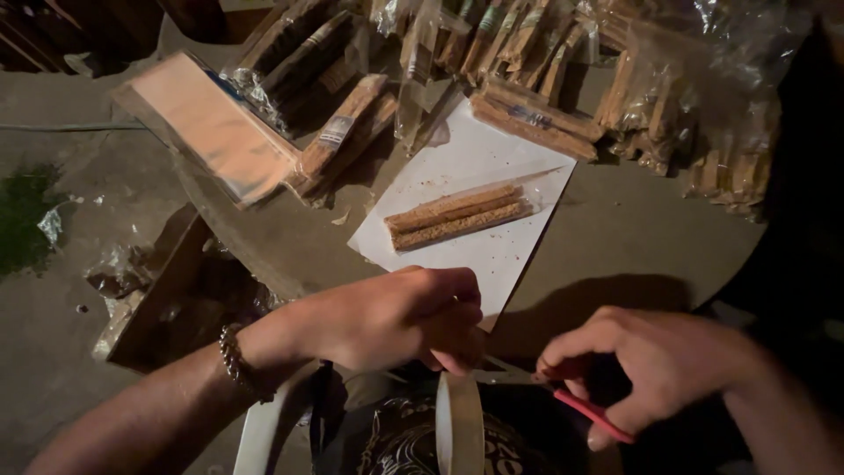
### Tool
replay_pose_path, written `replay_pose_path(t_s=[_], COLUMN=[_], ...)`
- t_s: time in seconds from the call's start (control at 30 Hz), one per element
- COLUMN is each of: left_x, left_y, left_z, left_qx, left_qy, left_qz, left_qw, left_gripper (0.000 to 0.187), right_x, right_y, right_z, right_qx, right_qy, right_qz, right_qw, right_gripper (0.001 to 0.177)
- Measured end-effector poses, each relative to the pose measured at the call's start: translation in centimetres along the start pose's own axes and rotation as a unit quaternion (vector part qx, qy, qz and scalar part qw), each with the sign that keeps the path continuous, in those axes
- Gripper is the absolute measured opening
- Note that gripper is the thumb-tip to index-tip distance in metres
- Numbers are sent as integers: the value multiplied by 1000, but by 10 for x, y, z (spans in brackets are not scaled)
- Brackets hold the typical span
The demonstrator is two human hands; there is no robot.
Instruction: The person places wood sticks into plastic bags, seals them with tape, and cuts the tape using scissors.
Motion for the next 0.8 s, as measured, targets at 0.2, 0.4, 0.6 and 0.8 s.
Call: replay_pose_path(t_s=[0.2, 0.4, 0.6, 0.8], left_x=[-1, -4, -7, -3], left_y=[0, 3, 13, 14], left_z=[0, 0, -3, 1], left_qx=[31, 18, 52, 98], left_qy=[-11, -23, -47, -54], left_qz=[47, 67, 58, 48], left_qw=[998, 997, 996, 993], left_gripper=[21, 20, 26, 24], right_x=[-5, -3, -3, 71], right_y=[16, 15, 11, -19], right_z=[26, 29, -11, 10], right_qx=[27, -5, 16, -90], right_qy=[68, 74, 25, -441], right_qz=[-21, 2, 46, 359], right_qw=[997, 997, 999, 817], right_gripper=[45, 18, 53, 66])
Point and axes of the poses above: each hand's wrist, its own z-axis towards the middle knuckle, its own x-axis out of the palm, y = z × x, the point moved 5 cm from there along z, towards the middle knuckle, and after that the axes turned 15 degrees about -x, right-handed, at the moved point
